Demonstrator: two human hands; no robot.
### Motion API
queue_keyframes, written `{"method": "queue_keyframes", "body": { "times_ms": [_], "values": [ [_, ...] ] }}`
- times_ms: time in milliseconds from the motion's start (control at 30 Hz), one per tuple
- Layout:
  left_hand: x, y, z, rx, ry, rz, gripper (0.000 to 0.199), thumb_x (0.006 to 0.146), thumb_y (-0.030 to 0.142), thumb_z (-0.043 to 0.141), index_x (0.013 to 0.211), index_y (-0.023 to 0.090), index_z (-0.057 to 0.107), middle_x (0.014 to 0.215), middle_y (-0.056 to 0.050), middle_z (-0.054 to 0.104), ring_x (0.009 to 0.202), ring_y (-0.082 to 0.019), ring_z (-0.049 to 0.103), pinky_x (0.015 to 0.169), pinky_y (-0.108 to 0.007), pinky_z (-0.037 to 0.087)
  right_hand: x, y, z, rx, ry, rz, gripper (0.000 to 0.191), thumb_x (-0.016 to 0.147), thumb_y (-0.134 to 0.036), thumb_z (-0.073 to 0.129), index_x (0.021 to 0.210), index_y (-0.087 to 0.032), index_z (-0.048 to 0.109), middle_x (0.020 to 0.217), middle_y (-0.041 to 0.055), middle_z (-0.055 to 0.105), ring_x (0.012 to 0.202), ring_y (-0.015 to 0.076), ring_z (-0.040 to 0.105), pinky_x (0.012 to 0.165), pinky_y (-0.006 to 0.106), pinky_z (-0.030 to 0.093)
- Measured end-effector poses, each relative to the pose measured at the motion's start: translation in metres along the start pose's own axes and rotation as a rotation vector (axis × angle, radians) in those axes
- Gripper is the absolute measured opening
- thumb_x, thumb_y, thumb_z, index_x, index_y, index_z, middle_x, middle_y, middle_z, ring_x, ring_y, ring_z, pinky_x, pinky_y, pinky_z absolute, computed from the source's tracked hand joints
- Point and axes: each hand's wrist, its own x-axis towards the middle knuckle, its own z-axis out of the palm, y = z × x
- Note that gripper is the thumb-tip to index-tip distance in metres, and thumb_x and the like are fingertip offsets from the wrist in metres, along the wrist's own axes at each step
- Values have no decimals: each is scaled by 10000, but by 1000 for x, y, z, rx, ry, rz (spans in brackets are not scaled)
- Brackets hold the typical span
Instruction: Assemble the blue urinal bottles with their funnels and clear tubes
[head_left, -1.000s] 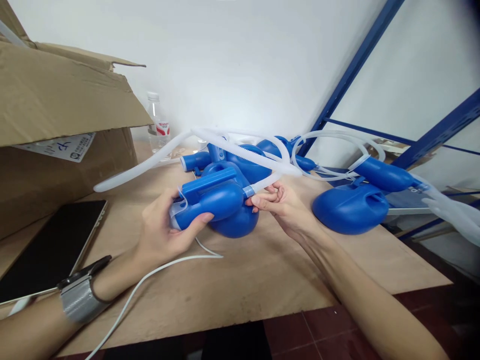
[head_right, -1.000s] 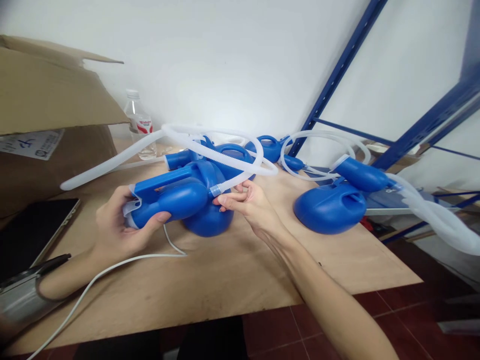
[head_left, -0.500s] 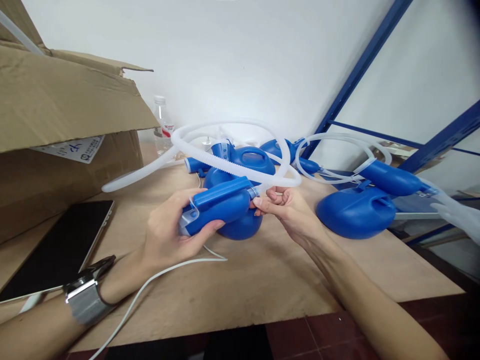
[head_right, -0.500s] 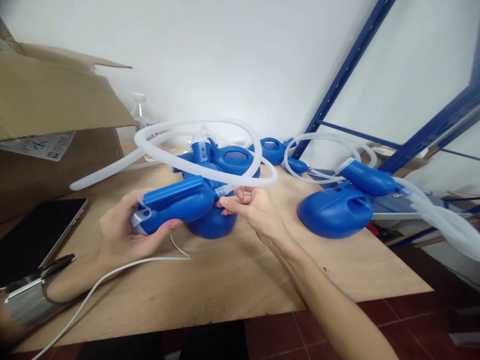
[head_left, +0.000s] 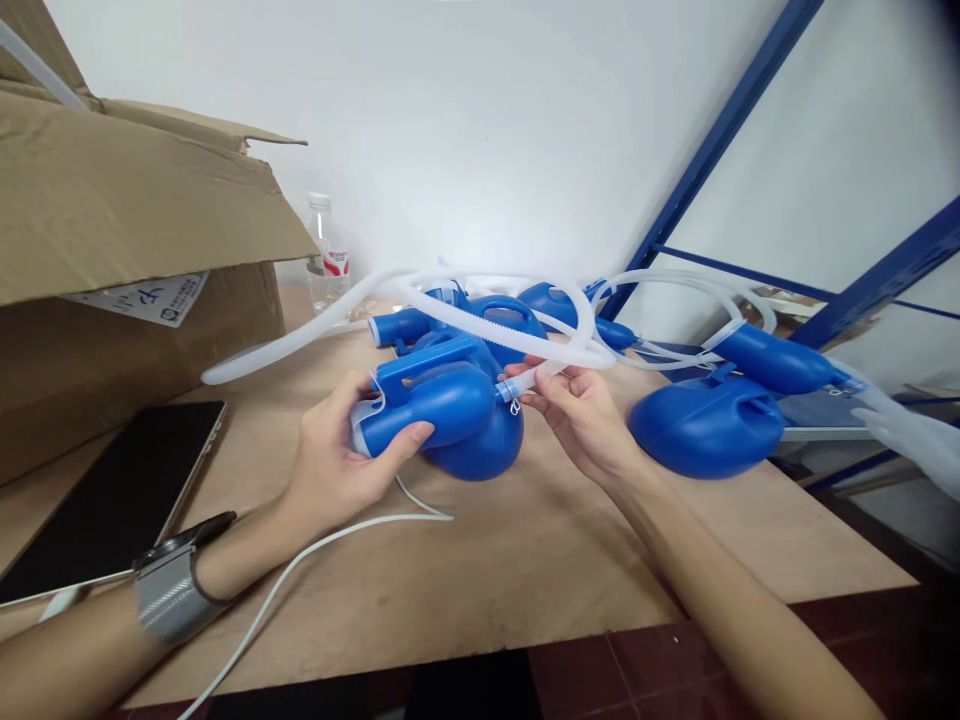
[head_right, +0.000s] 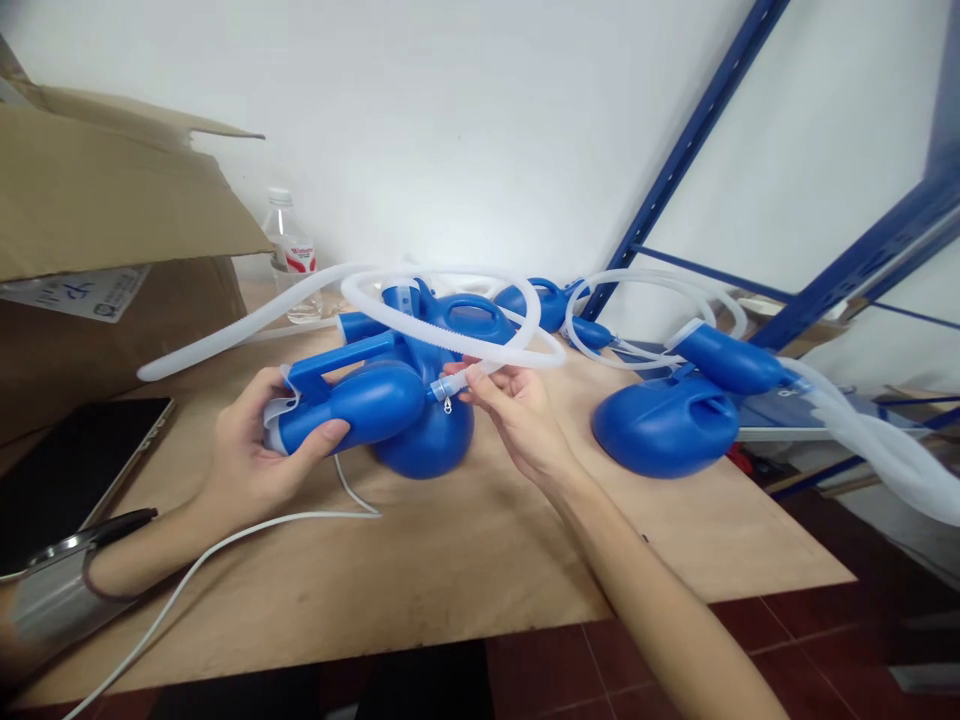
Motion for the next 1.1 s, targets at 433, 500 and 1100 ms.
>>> {"method": "queue_keyframes", "body": {
  "times_ms": [433,500,1100],
  "values": [
    [-5,-5,0,57,26,126,380,877,566,767,1049,279,588,795,10,693,616,-186,670,567,-331,564,-3,12,3,37,43,53,462,611,-492,1005,893,-220,762,969,76,835,883,223,788,741,318,650],
    [-4,-6,1,69,31,124,375,874,558,765,1038,270,588,786,15,688,610,-180,667,563,-323,562,-4,13,5,22,32,41,445,621,-458,1004,918,-221,772,985,72,831,886,225,781,763,338,652],
    [-3,-2,2,-110,-53,-97,342,908,445,738,1145,248,592,1006,-29,741,851,-216,719,757,-349,609,-8,10,8,-49,-9,-78,450,721,-530,937,987,-238,723,990,70,815,900,245,764,753,367,633]
  ]
}}
